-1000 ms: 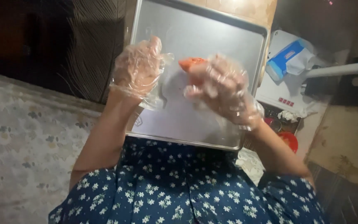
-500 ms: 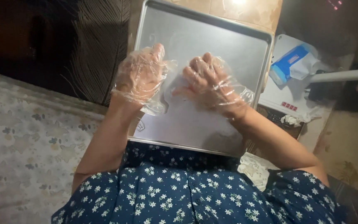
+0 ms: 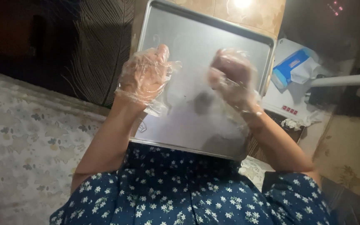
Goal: Kneading and rolling a small piece of orange dough on a metal baking tray while wearing plastic gloves.
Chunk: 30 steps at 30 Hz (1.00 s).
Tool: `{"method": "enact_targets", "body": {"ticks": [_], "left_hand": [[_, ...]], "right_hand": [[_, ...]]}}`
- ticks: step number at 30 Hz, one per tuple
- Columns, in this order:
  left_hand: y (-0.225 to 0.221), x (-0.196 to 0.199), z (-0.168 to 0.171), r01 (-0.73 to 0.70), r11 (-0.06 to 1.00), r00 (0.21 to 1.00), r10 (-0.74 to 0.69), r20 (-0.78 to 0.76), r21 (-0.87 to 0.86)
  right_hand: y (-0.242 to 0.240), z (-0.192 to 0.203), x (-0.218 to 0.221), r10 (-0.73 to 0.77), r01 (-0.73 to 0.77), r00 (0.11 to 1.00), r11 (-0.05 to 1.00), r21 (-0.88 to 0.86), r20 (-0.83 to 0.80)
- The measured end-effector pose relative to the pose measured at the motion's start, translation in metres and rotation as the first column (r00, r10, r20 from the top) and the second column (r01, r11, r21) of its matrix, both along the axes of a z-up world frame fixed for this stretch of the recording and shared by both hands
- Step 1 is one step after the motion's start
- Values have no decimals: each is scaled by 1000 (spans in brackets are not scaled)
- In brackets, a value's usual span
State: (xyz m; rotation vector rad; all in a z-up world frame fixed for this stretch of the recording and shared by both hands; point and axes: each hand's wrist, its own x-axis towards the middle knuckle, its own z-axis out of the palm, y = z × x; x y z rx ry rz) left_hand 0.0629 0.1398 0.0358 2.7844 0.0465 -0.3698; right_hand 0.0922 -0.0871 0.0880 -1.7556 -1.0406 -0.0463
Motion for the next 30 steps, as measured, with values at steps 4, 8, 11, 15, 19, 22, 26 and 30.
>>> {"method": "enact_targets", "body": {"ticks": [4, 8, 11, 15, 19, 22, 26, 30], "left_hand": [[-1, -12, -10, 36, 999, 991, -39, 131, 27], [1, -6, -8, 5, 999, 999, -3, 52, -48], [0, -12, 1, 26, 997, 989, -15, 150, -70], [1, -9, 0, 82, 997, 988, -82, 127, 3], [0, -5, 5, 55, 998, 998, -54, 25, -40], [-1, -8, 1, 58, 998, 998, -57, 25, -20], [-7, 2, 17, -6, 1000, 990, 7, -140, 7], [-4, -6, 2, 49, 996, 999, -48, -16, 73]], "right_hand": [[-17, -9, -16, 200, -139, 922, 970, 198, -333], [-29, 4, -15, 167, -164, 975, 986, 37, -143], [-37, -1, -19, -57, 43, 996, 980, -193, -64], [-1, -2, -36, -160, 185, 981, 651, -736, 106], [1, -55, -28, 71, 487, 665, 714, -503, 744], [-9, -83, -16, 12, 425, 769, 738, -524, 640], [-4, -76, 2, 30, 394, 788, 744, -541, 615], [-8, -61, 12, -35, 358, 839, 786, -503, 543]]}}
